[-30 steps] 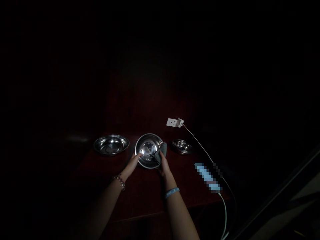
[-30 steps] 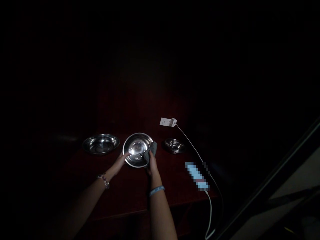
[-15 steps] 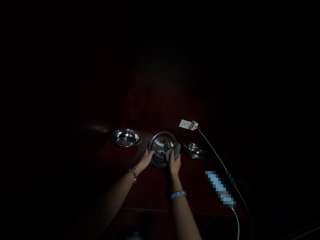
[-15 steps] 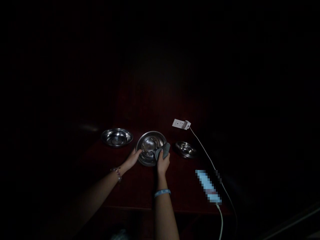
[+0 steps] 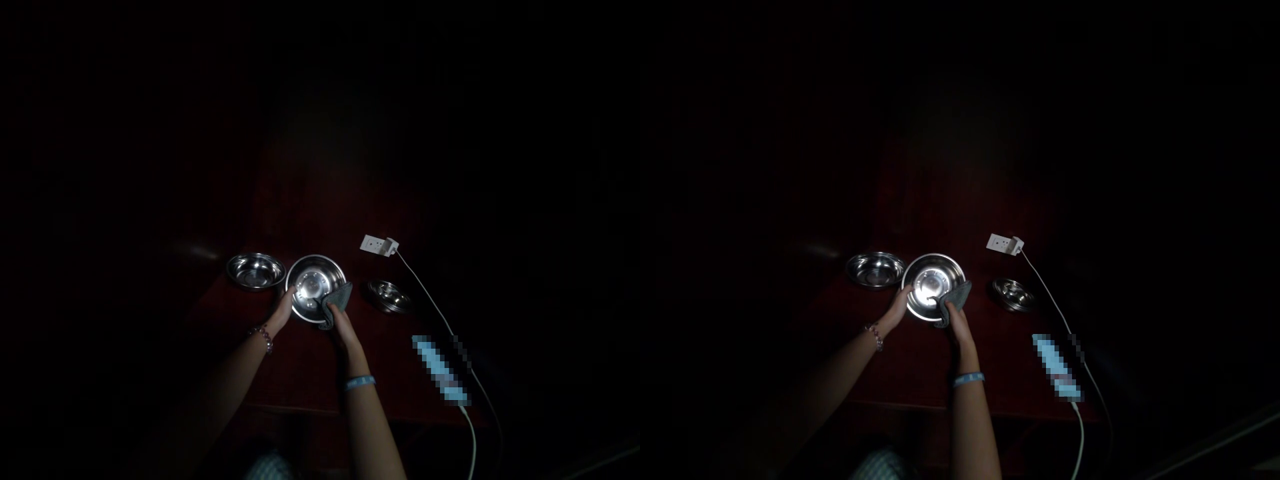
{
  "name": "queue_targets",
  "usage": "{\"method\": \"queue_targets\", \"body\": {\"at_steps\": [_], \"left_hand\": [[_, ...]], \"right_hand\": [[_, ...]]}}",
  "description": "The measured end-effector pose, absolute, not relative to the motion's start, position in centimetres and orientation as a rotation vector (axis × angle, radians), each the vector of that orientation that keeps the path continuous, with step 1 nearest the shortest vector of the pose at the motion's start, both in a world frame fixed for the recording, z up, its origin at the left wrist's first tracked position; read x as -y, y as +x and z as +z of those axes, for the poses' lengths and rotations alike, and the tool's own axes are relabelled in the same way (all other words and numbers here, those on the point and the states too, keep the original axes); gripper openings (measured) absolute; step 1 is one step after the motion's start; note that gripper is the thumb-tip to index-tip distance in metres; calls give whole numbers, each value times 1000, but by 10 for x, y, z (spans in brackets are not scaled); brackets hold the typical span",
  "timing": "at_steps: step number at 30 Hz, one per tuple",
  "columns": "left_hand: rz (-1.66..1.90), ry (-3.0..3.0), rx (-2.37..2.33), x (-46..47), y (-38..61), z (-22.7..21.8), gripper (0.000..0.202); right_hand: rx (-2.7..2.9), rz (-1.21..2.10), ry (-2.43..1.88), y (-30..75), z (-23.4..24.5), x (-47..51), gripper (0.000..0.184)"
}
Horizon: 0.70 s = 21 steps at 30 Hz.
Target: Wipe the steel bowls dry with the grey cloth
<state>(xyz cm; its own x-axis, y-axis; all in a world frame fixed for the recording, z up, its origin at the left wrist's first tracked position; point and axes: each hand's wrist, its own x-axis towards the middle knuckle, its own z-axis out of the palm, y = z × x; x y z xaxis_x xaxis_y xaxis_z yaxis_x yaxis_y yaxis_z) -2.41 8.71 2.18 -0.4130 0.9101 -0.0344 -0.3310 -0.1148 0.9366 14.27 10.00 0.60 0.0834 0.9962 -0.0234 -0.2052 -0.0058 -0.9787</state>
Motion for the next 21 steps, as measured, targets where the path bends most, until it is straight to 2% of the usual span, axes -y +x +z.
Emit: {"method": "queue_targets", "body": {"at_steps": [3,11,19,21], "left_hand": [[1698,757,-1225,-84,-24,17,10],[1687,868,-1181,-85,-21,11,28],[1584,906,-1210,-76,-28,22,13],[1547,893,-1185,-77,-28,24,14]], "right_hand": [[1046,1167,-1161,147,-1,-100,39],[1002,1037,-1388,158,-6,-118,24],[1012,887,-1392,165,1,-111,22],[992,864,-1414,165,3,-109,23]]}}
